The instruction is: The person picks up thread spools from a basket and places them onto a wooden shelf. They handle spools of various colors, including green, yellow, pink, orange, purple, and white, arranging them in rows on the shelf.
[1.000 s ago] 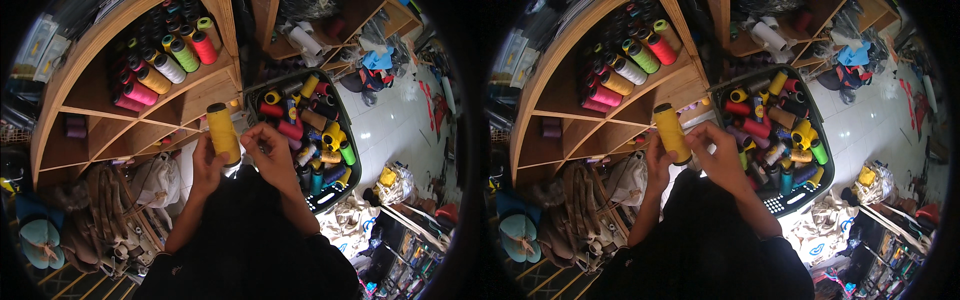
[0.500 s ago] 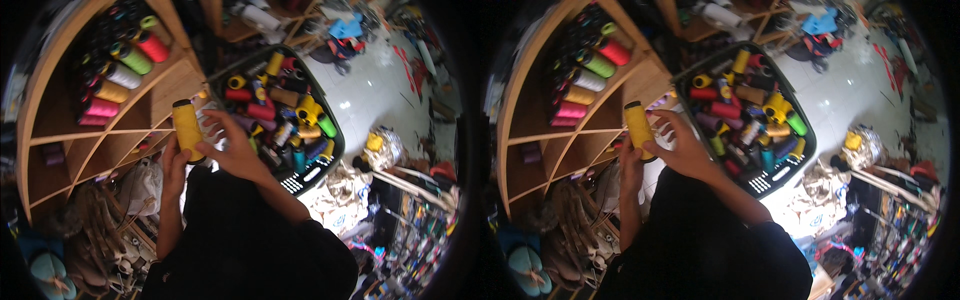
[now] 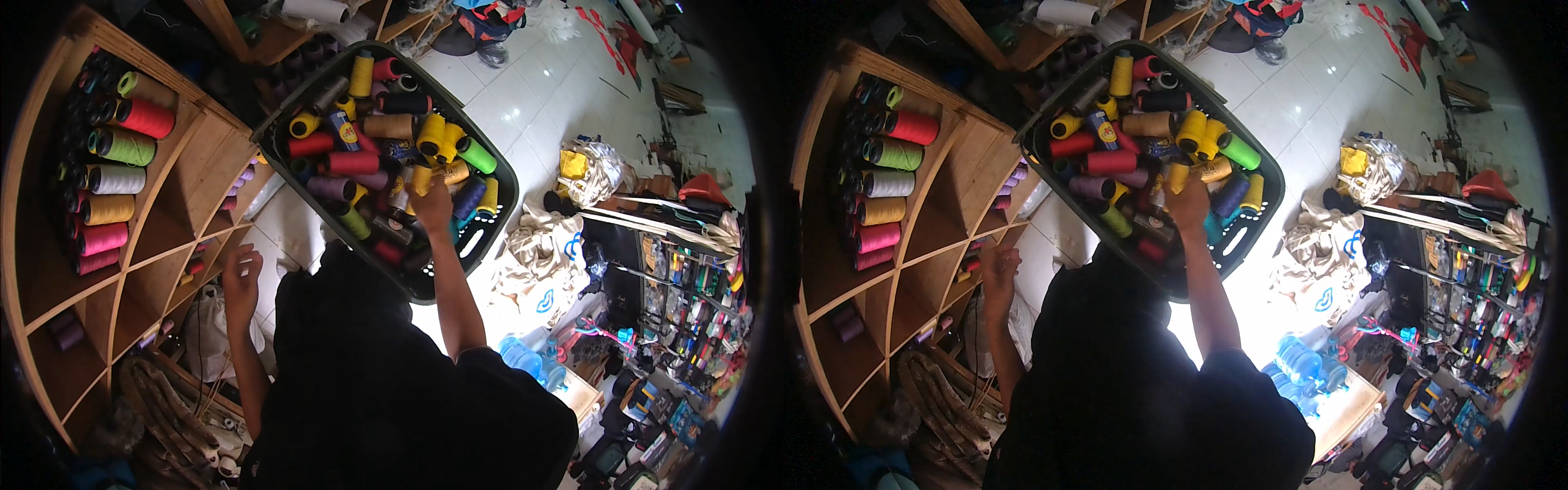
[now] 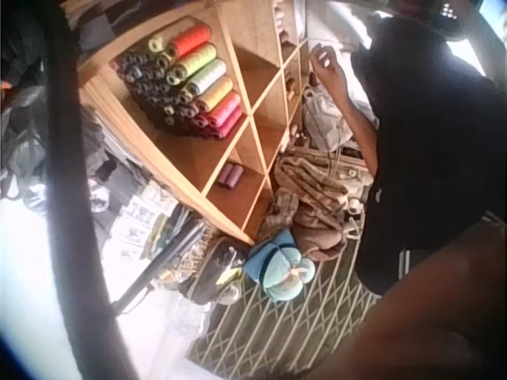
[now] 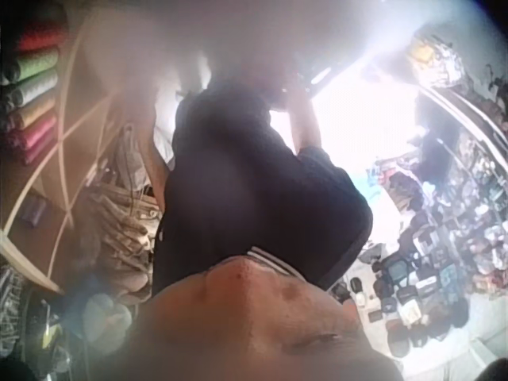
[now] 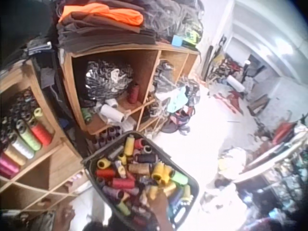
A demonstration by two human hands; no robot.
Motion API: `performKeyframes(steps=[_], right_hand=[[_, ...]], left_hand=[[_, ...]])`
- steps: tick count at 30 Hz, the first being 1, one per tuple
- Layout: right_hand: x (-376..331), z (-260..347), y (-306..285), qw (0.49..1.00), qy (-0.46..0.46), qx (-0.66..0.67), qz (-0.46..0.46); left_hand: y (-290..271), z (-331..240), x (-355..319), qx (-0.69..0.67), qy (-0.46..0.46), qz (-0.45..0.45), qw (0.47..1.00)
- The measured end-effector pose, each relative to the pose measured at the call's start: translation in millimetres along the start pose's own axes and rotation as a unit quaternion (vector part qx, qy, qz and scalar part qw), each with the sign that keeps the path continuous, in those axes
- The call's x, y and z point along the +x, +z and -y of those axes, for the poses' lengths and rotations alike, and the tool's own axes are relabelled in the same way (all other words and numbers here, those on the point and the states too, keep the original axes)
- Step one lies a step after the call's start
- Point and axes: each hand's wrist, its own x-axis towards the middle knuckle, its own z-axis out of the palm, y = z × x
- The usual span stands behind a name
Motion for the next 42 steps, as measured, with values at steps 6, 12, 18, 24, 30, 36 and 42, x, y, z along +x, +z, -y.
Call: performKeyframes(steps=[6, 12, 18, 24, 30, 36, 42], right_hand=[[27, -35, 14, 0.995, 0.068, -0.071, 0.021], [52, -31, 25, 0.99, -0.074, 0.067, -0.1], [65, 9, 38, 0.981, 0.021, 0.05, -0.184], [80, 23, 27, 0.985, 0.07, 0.042, -0.149], [68, 19, 22, 0.968, 0.124, 0.12, -0.18], [14, -18, 2, 0.97, 0.046, 0.236, -0.033], [28, -8, 6, 0.986, -0.091, 0.133, 0.041]], left_hand=[[-18, 49, -11, 0.079, -0.024, -0.057, 0.995], [-24, 68, -18, 0.081, -0.037, -0.077, 0.993], [-21, 64, -20, 0.09, -0.053, -0.069, 0.992], [-21, 68, -22, 0.093, -0.04, -0.073, 0.992], [-27, 118, -31, 0.048, -0.106, -0.063, 0.991], [-28, 211, -73, 0.018, -0.188, -0.095, 0.977], [-27, 263, -103, -0.068, -0.349, -0.1, 0.929]])
